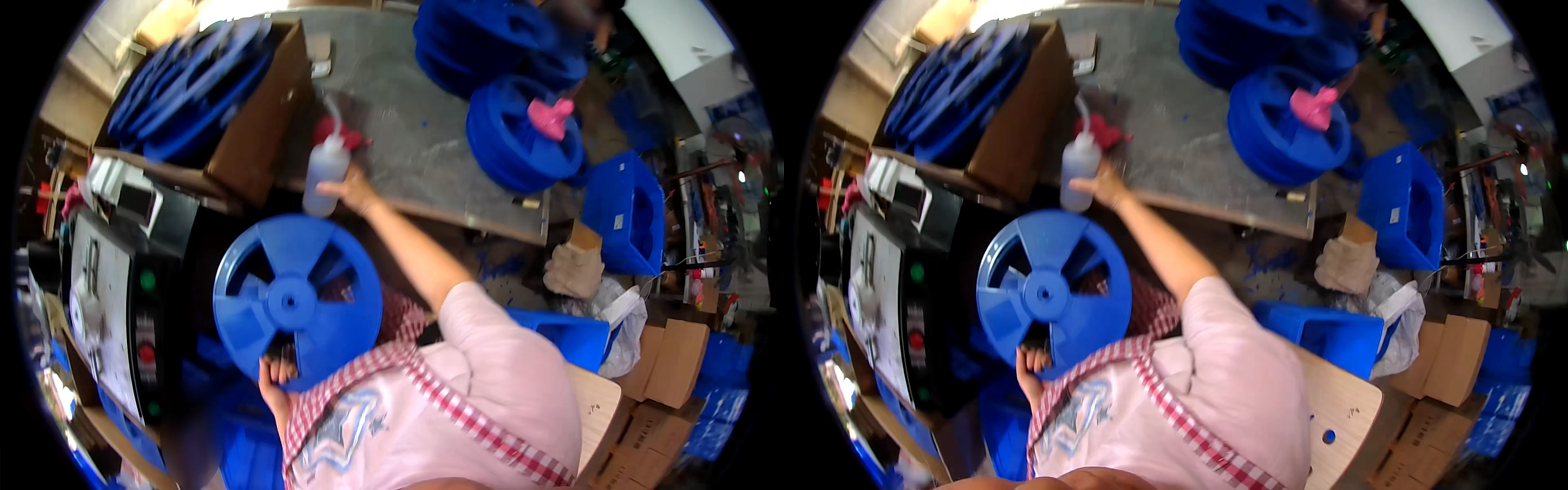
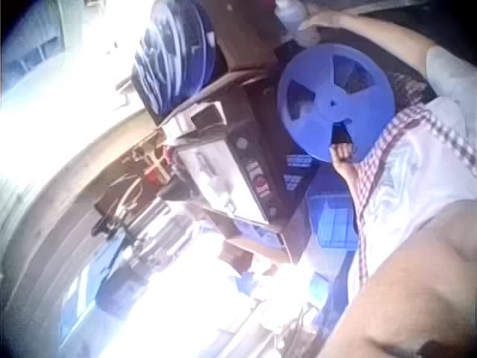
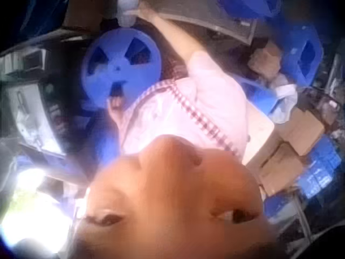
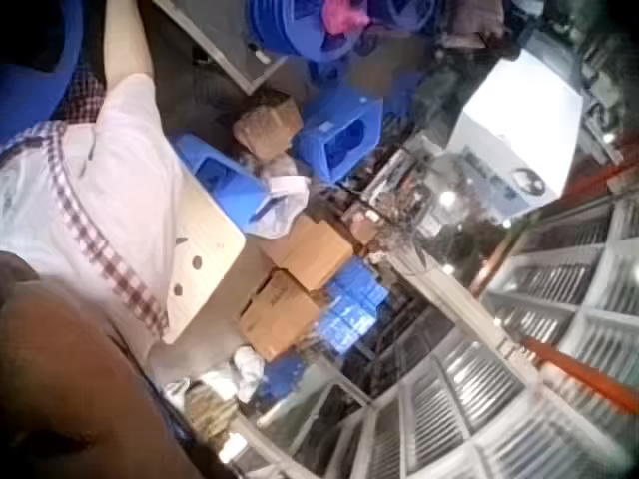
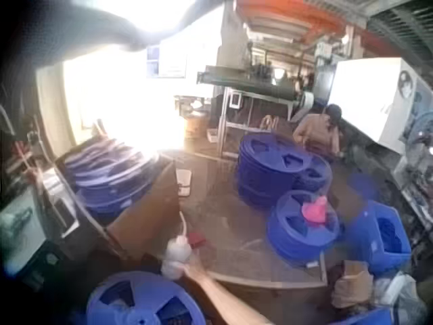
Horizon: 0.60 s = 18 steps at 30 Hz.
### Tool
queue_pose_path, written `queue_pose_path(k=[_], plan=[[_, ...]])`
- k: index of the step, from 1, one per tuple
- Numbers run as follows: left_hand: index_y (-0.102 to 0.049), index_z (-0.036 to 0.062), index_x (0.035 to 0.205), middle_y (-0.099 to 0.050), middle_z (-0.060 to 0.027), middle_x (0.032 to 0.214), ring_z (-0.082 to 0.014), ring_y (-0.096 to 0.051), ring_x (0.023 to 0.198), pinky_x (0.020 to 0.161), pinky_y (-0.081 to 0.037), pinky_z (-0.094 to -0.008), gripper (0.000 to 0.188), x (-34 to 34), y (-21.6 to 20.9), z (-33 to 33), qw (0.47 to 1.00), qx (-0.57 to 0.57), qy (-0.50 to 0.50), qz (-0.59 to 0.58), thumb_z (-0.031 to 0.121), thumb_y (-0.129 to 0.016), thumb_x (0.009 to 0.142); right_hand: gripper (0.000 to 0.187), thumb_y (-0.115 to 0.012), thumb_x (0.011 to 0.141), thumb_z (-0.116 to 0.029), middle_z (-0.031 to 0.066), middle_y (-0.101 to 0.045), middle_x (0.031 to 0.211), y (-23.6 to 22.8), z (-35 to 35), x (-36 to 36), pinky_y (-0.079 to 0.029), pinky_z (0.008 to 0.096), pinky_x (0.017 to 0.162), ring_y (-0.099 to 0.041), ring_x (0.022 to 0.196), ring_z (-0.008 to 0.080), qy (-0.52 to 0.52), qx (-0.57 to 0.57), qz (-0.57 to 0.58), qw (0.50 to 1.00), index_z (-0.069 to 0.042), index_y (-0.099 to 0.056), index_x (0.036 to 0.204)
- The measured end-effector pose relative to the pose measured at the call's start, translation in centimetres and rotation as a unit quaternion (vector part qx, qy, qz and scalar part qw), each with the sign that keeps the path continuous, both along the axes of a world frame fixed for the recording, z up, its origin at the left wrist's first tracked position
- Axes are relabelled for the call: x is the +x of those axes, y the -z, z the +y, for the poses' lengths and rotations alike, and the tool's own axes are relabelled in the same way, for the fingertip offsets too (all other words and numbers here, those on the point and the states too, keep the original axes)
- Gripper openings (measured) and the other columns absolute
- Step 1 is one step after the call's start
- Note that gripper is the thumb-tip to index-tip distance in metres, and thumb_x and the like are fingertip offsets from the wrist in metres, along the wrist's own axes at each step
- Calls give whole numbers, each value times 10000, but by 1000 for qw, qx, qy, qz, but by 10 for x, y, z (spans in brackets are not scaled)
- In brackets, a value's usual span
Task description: The person wipes blue plastic spools with a pink cloth, spraying them with liquid from a squeeze bottle as needed. They handle the spools one at a time, rotating them to clean different sides, and place cleaned spools into a cardboard box. The person also puts on a pair of gloves and continues the cleaning process.
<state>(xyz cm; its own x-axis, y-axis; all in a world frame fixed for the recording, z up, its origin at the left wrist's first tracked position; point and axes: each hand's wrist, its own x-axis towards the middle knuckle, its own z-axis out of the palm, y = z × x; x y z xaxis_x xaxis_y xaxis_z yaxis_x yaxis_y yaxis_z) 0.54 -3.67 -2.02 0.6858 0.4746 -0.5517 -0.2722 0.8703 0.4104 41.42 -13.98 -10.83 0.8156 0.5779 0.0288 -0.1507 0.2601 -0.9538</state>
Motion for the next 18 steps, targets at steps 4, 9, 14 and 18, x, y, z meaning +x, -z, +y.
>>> queue_pose_path(k=[4, 9, 14, 18], plan=[[-484, 127, 865, -277, 61, 580, -83, -261, 481, 544, -314, -252, 198, -12, 12, -1, 999, 10, -27, -20, 286, -466, 982, 657, -797, 623, -125, 60, -626, 1105, 25, 38, 17, -433, 329, 943, -568, 1057, 176, -8, -75, -24, 997, -70, -537, 1223], [-490, 127, 824, -304, 60, 575, -79, -278, 481, 503, -305, -259, 254, -4, 38, 16, 999, 28, -37, 21, 338, -515, 963, 623, -815, 604, -147, 81, -649, 1097, 16, -19, 44, -441, 356, 950, -589, 1054, 188, 44, -67, -100, 992, -63, -587, 1178], [-429, 126, 789, -301, 45, 577, -95, -291, 484, 495, -315, -279, 308, 14, 4, 7, 996, 85, 10, 23, 365, -496, 970, 623, -854, 587, -198, 97, -669, 1040, -30, -81, 23, -494, 363, 871, -628, 944, 199, 76, -177, -84, 978, -43, -590, 1130], [-464, 108, 895, -426, 16, 644, -127, -435, 601, 651, -457, -331, 300, 11, -19, -5, 986, 71, -29, 151, 389, -563, 931, 612, -816, 627, -332, 132, -678, 1022, -21, -108, -23, -493, 346, 866, -647, 964, 220, 77, -293, -106, 947, -26, -601, 1112]])
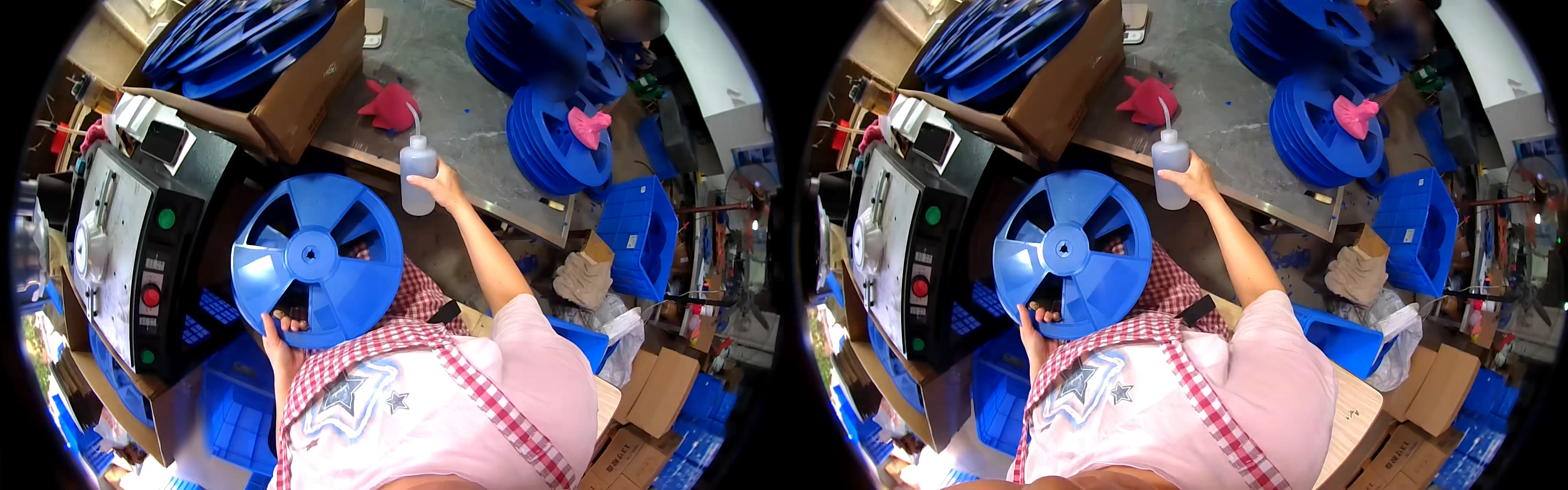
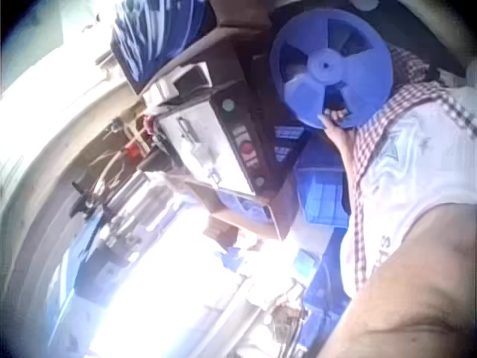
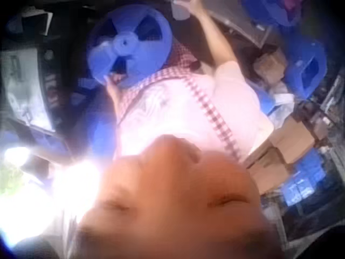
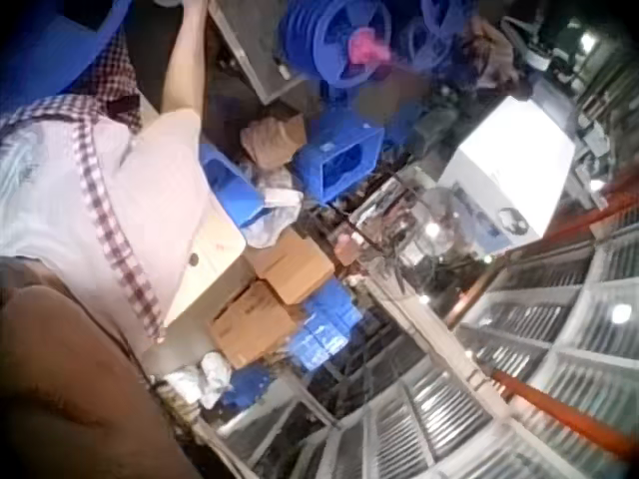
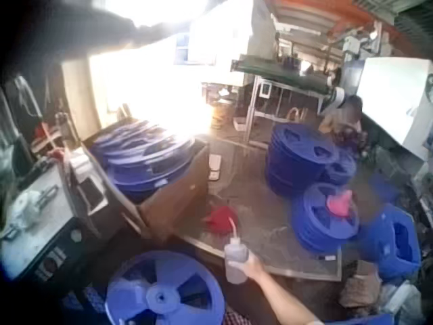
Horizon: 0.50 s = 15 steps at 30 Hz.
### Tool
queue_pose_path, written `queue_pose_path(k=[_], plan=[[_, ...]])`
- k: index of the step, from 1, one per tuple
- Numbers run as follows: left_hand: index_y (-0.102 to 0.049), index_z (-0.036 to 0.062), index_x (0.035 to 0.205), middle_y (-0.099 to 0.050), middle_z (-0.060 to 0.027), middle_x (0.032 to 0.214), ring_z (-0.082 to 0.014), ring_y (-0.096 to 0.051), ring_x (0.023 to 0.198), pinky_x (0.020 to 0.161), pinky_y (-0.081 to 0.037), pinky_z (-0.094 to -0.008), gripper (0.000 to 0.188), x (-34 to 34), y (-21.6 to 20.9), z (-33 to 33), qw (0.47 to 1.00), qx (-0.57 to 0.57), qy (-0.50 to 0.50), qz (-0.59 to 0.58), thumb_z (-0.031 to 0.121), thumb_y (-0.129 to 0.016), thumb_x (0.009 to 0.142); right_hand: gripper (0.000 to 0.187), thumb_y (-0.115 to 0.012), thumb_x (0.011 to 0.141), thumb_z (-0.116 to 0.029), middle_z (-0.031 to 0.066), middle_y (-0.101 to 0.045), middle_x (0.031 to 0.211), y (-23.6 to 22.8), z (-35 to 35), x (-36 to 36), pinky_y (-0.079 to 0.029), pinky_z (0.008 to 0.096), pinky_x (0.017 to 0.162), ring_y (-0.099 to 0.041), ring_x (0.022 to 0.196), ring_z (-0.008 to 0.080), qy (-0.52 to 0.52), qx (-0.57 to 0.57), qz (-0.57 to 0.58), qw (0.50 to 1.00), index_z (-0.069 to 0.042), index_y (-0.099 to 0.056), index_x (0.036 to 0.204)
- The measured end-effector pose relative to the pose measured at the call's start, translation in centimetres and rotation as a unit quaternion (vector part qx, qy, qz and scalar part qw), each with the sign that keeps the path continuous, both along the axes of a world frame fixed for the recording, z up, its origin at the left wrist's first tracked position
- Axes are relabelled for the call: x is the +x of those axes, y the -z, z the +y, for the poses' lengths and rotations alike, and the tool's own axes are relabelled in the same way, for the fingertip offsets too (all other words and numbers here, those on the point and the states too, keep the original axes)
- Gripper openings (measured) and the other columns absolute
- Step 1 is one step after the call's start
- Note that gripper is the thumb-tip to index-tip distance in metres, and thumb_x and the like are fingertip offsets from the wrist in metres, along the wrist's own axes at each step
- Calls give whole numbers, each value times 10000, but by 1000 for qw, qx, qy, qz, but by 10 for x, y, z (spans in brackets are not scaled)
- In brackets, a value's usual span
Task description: The person wipes blue plastic spools with a pink cloth, spraying them with liquid from a squeeze bottle as needed. They handle the spools one at a time, rotating them to clean different sides, and place cleaned spools into a cardboard box. The person also puts on a pair of gloves and continues the cleaning process.
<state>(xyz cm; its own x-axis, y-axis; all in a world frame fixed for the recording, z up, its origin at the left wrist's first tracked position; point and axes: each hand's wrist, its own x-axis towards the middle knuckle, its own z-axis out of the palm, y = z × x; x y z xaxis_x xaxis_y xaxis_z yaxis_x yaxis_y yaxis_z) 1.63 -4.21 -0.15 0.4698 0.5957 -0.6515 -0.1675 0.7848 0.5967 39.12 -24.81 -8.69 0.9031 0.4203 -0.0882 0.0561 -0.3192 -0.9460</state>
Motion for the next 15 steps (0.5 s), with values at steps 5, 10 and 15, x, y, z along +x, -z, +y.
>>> queue_pose_path(k=[5, 10, 15], plan=[[-482, 93, 926, -413, 22, 625, -112, -422, 584, 648, -457, -312, 333, 0, 0, 1, 999, 24, 24, -6, 418, -556, 929, 626, -776, 639, -433, 151, -679, 1028, 1, 25, -13, -492, 348, 855, -651, 977, 257, -7, -82, -1, 997, -26, -620, 1089], [-481, 72, 972, -447, 12, 714, -115, -449, 659, 755, -433, -322, 186, -6, 2, -4, 995, 9, 39, -86, 249, -535, 949, 604, -747, 655, -473, 159, -690, 968, 17, 42, 8, -496, 350, 827, -661, 929, 267, 20, -22, 26, 999, -30, -657, 1055], [-484, 69, 944, -460, -10, 736, -141, -464, 705, 784, -440, -367, 98, -10, 15, -4, 992, -9, 48, -120, 153, -528, 923, 582, -744, 654, -485, 152, -691, 964, 22, 40, 27, -500, 344, 807, -661, 918, 247, 39, -3, 75, 996, -33, -681, 1016]])
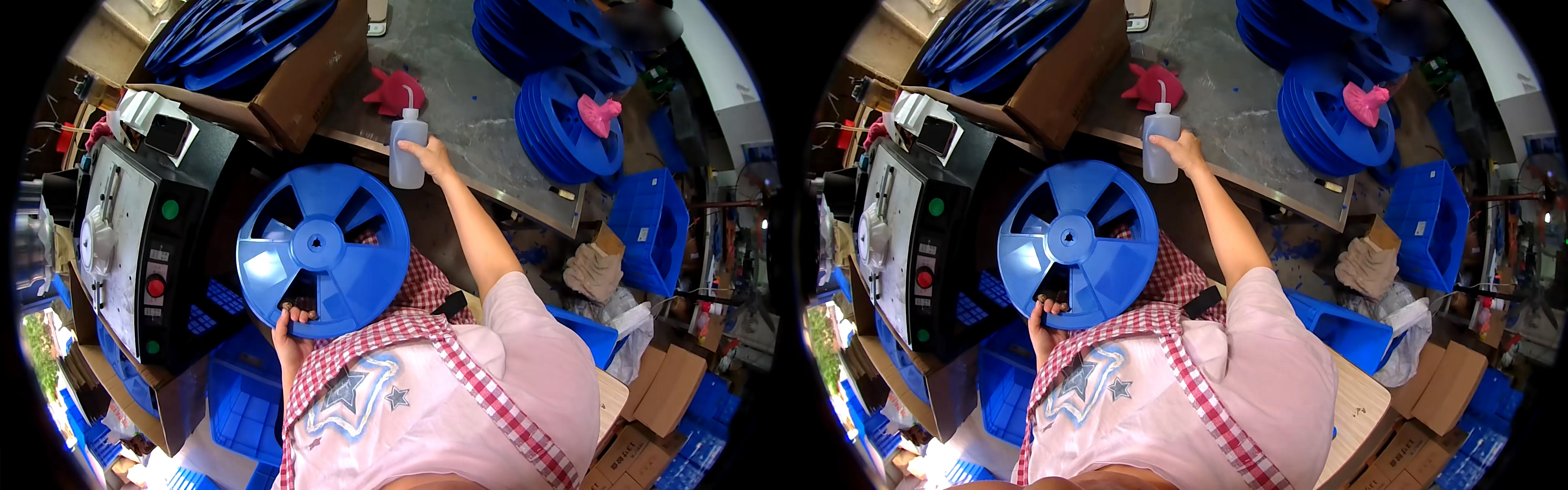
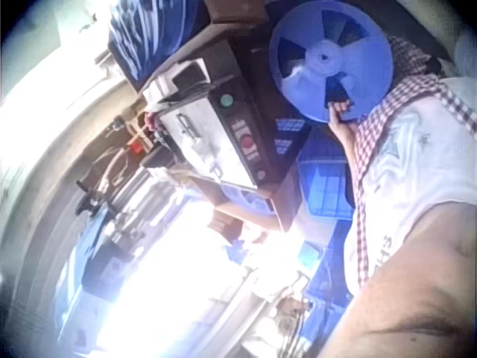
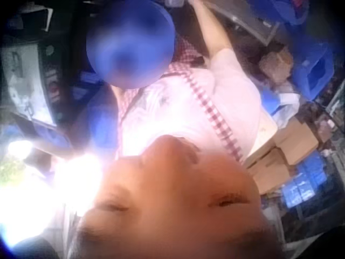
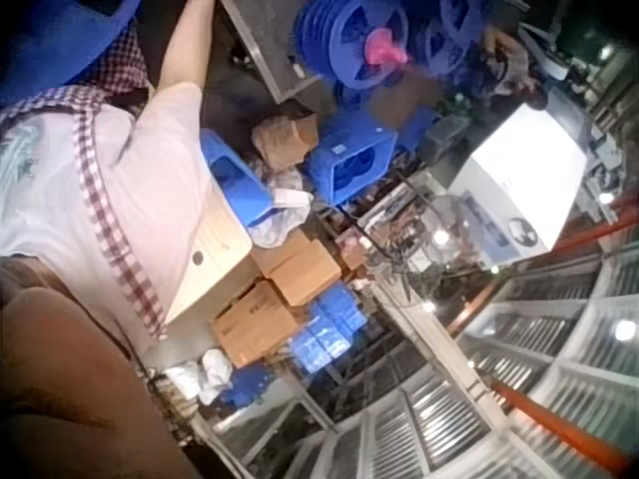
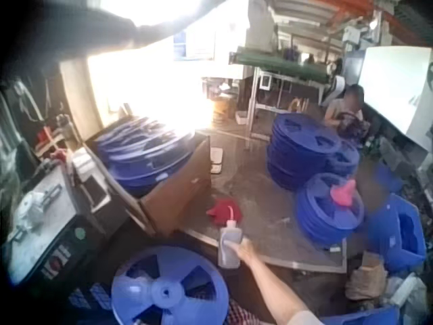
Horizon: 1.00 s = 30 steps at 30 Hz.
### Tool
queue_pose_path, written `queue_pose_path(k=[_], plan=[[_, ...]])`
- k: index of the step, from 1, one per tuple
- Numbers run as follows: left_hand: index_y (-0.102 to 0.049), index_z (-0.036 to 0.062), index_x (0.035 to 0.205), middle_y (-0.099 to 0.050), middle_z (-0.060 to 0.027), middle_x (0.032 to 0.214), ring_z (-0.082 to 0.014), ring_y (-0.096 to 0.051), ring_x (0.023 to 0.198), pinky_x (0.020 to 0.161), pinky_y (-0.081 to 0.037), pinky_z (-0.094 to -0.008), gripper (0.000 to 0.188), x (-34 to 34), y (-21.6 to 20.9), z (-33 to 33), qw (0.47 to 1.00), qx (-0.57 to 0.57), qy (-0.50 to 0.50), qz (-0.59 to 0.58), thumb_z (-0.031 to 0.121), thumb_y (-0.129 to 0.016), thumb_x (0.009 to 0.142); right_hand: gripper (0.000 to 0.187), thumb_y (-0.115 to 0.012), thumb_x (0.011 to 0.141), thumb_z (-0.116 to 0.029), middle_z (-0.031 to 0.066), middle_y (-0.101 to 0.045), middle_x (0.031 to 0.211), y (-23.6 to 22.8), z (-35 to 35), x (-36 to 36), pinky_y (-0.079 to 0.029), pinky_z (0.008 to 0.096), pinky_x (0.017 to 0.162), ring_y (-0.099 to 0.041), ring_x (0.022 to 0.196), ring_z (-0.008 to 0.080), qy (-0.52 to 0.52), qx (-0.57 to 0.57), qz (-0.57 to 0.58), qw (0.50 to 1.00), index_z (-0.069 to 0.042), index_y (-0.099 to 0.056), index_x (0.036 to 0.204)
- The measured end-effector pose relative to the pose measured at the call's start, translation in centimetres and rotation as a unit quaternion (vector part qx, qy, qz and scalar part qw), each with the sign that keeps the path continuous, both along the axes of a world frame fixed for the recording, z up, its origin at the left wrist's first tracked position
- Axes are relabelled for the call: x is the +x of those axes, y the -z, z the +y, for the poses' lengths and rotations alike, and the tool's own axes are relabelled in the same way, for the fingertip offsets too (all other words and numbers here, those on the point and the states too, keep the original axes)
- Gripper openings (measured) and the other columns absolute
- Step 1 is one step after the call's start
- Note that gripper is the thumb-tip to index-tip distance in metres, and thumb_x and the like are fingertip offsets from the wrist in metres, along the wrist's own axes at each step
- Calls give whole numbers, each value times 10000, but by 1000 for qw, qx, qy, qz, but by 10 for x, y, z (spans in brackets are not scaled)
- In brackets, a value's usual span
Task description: The person wipes blue plastic spools with a pink cloth, spraying them with liquid from a squeeze bottle as needed. They handle the spools one at a time, rotating them to clean different sides, and place cleaned spools into a cardboard box. The person also puts on a pair of gloves and continues the cleaning process.
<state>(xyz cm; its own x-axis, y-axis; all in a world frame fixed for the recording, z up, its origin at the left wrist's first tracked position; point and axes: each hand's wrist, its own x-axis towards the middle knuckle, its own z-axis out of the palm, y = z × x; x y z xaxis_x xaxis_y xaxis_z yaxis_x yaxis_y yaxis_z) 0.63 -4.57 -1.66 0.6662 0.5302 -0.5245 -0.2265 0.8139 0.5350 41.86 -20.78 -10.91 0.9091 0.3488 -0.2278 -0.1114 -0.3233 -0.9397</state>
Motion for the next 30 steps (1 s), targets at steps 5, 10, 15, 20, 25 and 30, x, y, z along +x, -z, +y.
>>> queue_pose_path(k=[5, 10, 15, 20, 25, 30], plan=[[-476, 76, 945, -454, -8, 736, -143, -468, 707, 781, -445, -371, 97, 2, -3, -1, 1000, 20, 1, 24, 150, -537, 930, 612, -757, 656, -463, 142, -682, 995, 0, -30, -13, -499, 345, 821, -655, 926, 238, 8, -12, 31, 999, -20, -660, 1067], [-485, 70, 930, -490, -23, 778, -157, -503, 733, 782, -451, -387, 127, 5, -2, -1, 997, 38, 17, 58, 175, -555, 935, 629, -753, 659, -460, 155, -677, 1006, -6, -41, -19, -495, 341, 826, -650, 945, 240, -14, 15, 53, 998, -18, -648, 1094], [-492, 65, 940, -513, -39, 805, -175, -523, 762, 782, -459, -398, 140, 8, -3, -2, 998, 51, 30, 37, 188, -560, 934, 636, -751, 654, -476, 176, -676, 1001, -4, -8, -8, -494, 347, 824, -652, 944, 255, -36, -11, 25, 999, 14, -653, 1046], [-465, 89, 1016, -532, -59, 870, -200, -549, 836, 825, -465, -419, 167, 6, -4, -7, 998, 52, 9, 33, 185, -568, 926, 544, -765, 700, -380, 133, -673, 991, -17, -17, -14, -494, 329, 821, -643, 908, 202, -22, 101, 36, 994, 12, -637, 1056], [-413, 103, 1039, -527, -84, 850, -217, -543, 808, 790, -479, -424, 208, 6, 0, -9, 996, 64, 0, 60, 257, -527, 956, 596, -792, 713, -207, 115, -616, 1118, 8, -96, 6, -446, 334, 911, -590, 1028, 197, 122, 89, -91, 984, 10, -524, 1199], [-460, 88, 953, -491, -63, 690, -202, -513, 655, 637, -467, -342, 345, 14, -1, 4, 989, 57, -3, 134, 425, -531, 937, 693, -771, 735, -117, 129, -531, 1240, 20, -145, 38, -431, 334, 943, -543, 1113, 211, 214, 94, -186, 954, -14, -401, 1312]])
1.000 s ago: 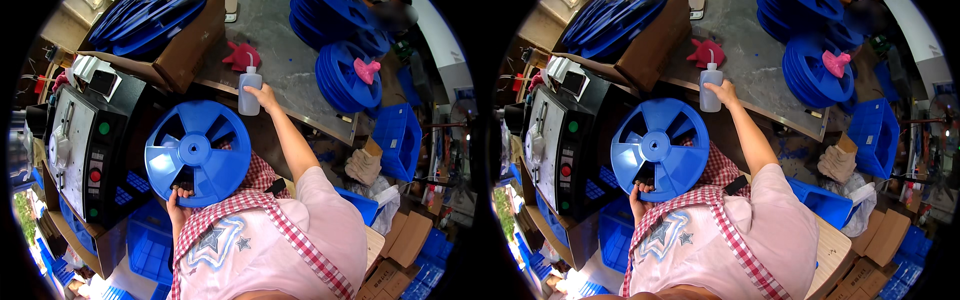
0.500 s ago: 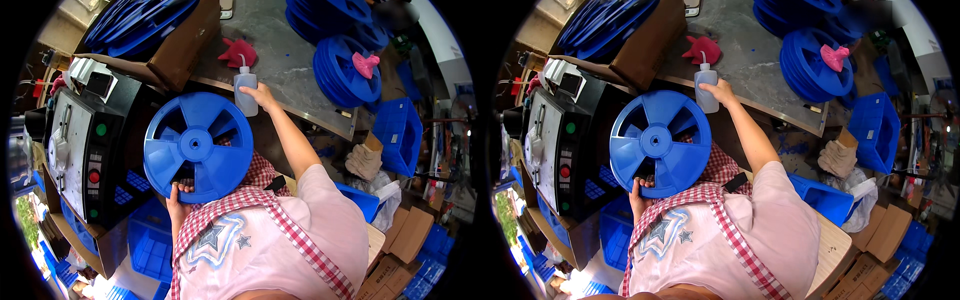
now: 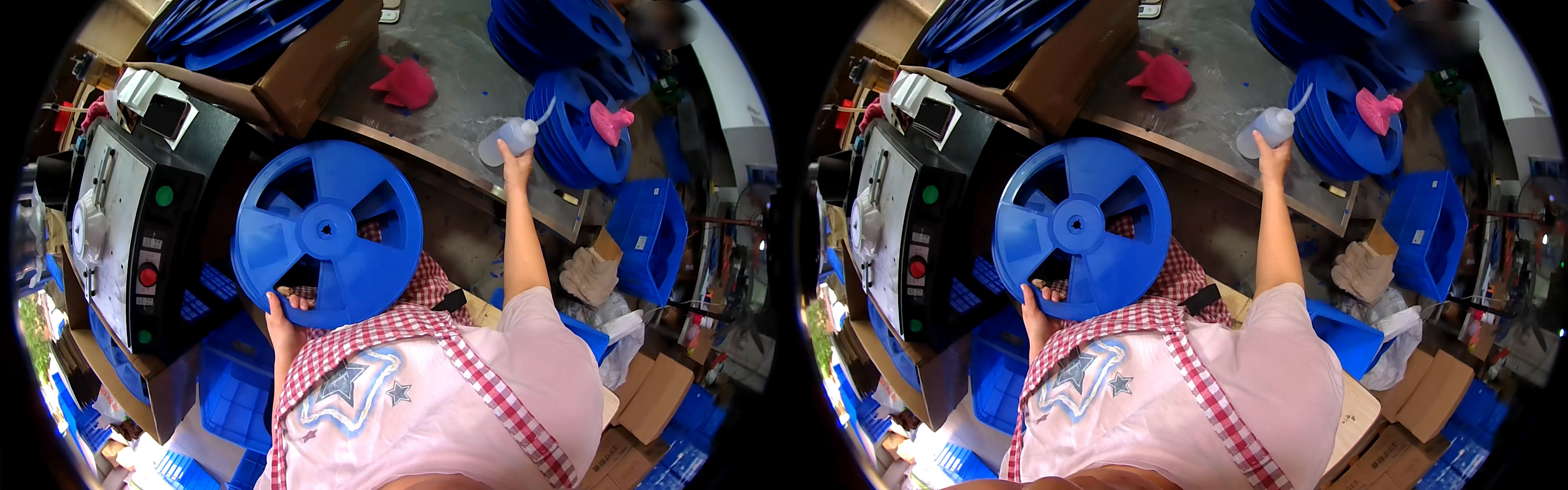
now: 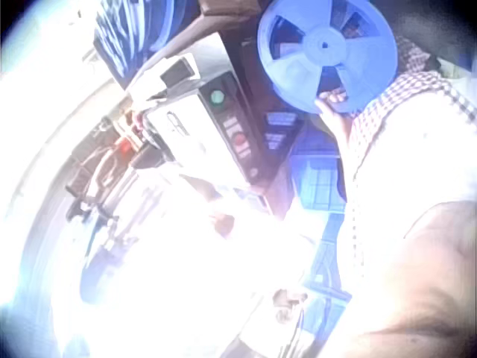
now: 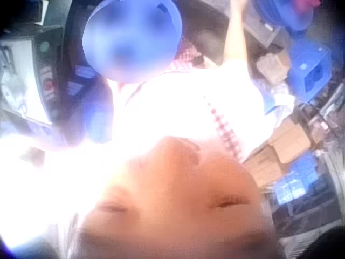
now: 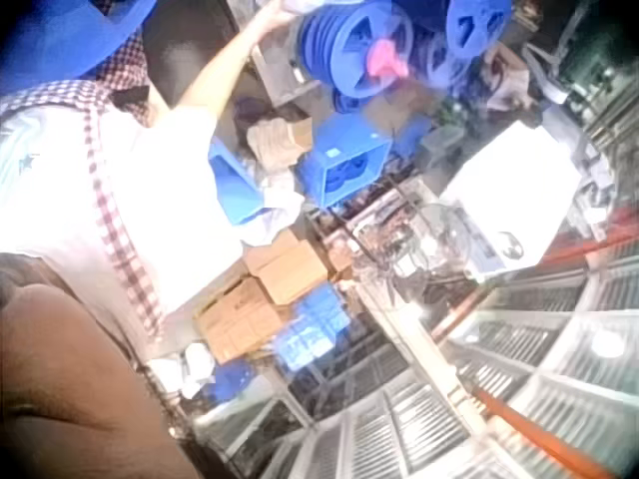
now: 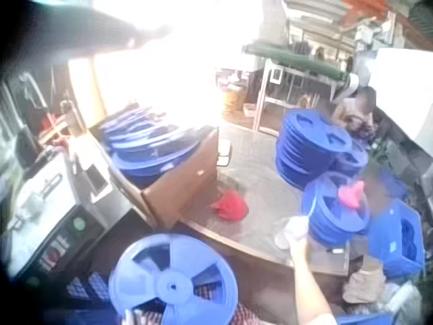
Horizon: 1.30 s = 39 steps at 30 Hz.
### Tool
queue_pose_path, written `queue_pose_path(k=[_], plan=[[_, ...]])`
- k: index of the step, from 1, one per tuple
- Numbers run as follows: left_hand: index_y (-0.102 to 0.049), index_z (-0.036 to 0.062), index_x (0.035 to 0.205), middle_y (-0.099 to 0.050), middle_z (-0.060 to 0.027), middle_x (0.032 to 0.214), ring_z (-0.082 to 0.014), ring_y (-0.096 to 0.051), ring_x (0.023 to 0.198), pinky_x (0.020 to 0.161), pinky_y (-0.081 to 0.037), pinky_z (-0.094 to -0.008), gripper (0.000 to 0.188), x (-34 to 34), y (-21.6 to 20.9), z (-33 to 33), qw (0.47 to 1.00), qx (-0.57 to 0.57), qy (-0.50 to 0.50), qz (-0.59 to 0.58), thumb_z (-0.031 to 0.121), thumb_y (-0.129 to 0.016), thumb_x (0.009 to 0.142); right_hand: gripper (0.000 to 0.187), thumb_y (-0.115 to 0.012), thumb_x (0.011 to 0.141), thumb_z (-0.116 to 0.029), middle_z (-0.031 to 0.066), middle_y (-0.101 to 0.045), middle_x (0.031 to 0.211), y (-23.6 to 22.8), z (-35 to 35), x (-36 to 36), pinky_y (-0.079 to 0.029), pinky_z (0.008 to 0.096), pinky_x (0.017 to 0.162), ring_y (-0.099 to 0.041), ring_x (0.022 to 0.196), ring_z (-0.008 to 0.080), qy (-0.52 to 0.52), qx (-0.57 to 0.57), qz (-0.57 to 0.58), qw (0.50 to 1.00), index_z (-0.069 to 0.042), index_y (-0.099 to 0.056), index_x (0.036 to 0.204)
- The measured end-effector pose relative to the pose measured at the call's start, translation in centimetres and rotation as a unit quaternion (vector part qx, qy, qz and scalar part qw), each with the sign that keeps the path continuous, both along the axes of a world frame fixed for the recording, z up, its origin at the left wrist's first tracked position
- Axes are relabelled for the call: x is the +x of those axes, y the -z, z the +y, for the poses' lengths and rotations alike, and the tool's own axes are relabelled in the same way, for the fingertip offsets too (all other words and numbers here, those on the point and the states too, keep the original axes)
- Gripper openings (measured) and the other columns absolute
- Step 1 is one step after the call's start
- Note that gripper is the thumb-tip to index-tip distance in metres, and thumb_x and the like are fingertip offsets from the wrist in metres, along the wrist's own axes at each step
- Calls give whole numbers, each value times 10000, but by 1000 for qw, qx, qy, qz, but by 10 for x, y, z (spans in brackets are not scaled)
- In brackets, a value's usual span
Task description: The person wipes blue plastic spools with a pink cloth, spraying them with liquid from a squeeze bottle as needed. They handle the spools one at a time, rotating them to clean different sides, and place cleaned spools into a cardboard box. The person also puts on a pair of gloves and continues the cleaning process.
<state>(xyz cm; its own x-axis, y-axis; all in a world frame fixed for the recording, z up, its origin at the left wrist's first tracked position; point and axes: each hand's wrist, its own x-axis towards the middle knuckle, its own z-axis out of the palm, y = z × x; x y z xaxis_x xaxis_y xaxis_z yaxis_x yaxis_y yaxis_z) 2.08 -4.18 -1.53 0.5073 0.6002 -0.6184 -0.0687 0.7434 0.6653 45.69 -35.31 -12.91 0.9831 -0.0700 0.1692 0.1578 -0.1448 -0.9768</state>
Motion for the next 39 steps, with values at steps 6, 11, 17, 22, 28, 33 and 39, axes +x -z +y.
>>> queue_pose_path(k=[6, 11, 17, 22, 28, 33, 39], plan=[[-476, 90, 938, -452, -29, 645, -166, -486, 596, 588, -440, -299, 440, 22, -15, 13, 1000, 19, 16, -1, 530, -477, 927, 560, -730, 791, -128, 151, -590, 1114, 40, 11, -59, -488, 344, 878, -583, 1030, 235, 42, -22, 178, 983, 34, -448, 1247], [-478, 65, 1054, -451, -15, 748, -153, -473, 699, 686, -434, -332, 204, 23, -21, 11, 989, 29, 77, -126, 217, -537, 932, 504, -680, 838, -164, 136, -602, 969, -1, 80, -2, -534, 336, 745, -626, 851, 225, -64, 145, 306, 939, 33, -422, 1223], [-475, 71, 1112, -408, 17, 741, -119, -423, 683, 678, -402, -303, 214, 22, -28, 10, 992, 5, 69, -110, 158, -518, 921, 1159, -845, 604, -413, 275, -396, 1358, -10, 113, 41, -318, 416, 1053, -409, 1260, 378, 42, -264, 36, 963, 17, -159, 1433], [-479, 74, 1092, -409, 15, 730, -113, -424, 663, 664, -425, -301, 184, 16, -14, 13, 996, 1, 52, -77, 156, -500, 928, 1152, -866, 558, -359, 242, -412, 1350, -10, 173, 107, -343, 416, 1035, -415, 1251, 373, -17, -177, 0, 984, 17, -199, 1419], [-478, 77, 1070, -410, 13, 723, -117, -430, 660, 663, -435, -303, 155, 29, -16, 19, 994, -10, 60, -92, 156, -490, 937, 813, -846, 562, -354, 226, -558, 1164, 7, 178, 145, -435, 437, 920, -532, 1109, 380, -11, -226, -38, 973, 10, -489, 1195], [-478, 82, 1056, -416, 6, 726, -119, -427, 666, 649, -411, -293, 134, 35, -13, 16, 995, -3, 54, -89, 140, -484, 935, 695, -822, 591, -368, 204, -577, 1131, -12, 132, 94, -437, 452, 903, -541, 1088, 373, 43, -292, -26, 955, -29, -560, 1138], [-474, 84, 1060, -428, 2, 743, -127, -426, 671, 676, -418, -316, 140, 38, -5, 12, 992, -20, 72, -105, 161, -494, 945, 589, -791, 676, -304, 193, -599, 1070, -3, 12, 15, -441, 420, 878, -565, 1026, 342, 113, -325, -61, 937, -13, -558, 1133]])
